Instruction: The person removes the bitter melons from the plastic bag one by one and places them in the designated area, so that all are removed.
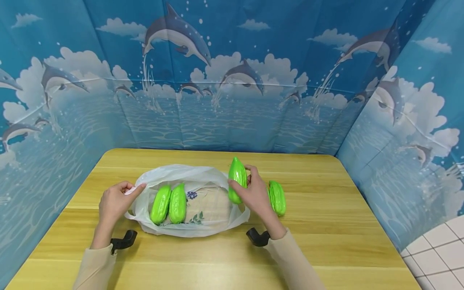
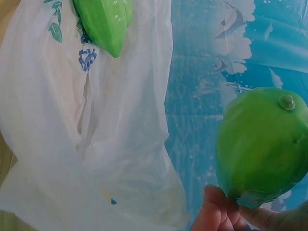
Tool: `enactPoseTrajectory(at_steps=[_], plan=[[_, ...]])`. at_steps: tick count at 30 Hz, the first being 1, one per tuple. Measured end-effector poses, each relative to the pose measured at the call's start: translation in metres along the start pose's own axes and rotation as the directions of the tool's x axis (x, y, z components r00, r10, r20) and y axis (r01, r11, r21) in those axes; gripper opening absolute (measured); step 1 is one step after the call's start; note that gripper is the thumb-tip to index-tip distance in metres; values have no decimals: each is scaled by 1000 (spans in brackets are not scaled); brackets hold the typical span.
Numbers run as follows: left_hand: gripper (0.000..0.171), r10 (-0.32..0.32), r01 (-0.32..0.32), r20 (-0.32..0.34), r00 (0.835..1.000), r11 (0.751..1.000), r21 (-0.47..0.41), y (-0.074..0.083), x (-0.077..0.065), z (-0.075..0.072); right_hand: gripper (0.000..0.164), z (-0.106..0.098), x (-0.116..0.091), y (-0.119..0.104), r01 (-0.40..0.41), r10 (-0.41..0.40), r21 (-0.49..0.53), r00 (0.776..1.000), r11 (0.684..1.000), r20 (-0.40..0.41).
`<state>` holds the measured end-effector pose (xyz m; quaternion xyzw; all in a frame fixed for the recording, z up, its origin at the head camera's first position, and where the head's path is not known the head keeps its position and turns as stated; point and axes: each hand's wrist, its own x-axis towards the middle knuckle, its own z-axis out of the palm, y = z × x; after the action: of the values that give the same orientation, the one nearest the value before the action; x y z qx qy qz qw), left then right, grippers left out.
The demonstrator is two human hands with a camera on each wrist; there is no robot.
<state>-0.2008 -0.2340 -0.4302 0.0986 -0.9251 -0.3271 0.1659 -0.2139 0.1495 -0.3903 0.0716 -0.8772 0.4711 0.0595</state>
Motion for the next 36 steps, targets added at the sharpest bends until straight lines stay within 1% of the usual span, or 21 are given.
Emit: enactPoseTrajectory(at_steps=[9, 15, 24, 36], plan=[[48, 1, -1, -4, 1000, 1000, 2, 0, 0, 0, 68, -7, 0, 9, -34, 33, -30, 999, 999, -30], [47, 0, 0, -4, 1000, 1000, -3, 0, 0, 0, 70, -12, 0, 14, -76, 75, -45, 996, 996, -37], [46, 8, -8, -12, 1000, 1000, -8, -1, -1, 0, 69, -17, 0, 21, -108, 108, -5, 993, 994, -47], [46, 18, -18, -10, 1000, 1000, -9, -1, -1, 1, 72, -31, 0, 31, -150, 149, -9, 986, 989, -69]])
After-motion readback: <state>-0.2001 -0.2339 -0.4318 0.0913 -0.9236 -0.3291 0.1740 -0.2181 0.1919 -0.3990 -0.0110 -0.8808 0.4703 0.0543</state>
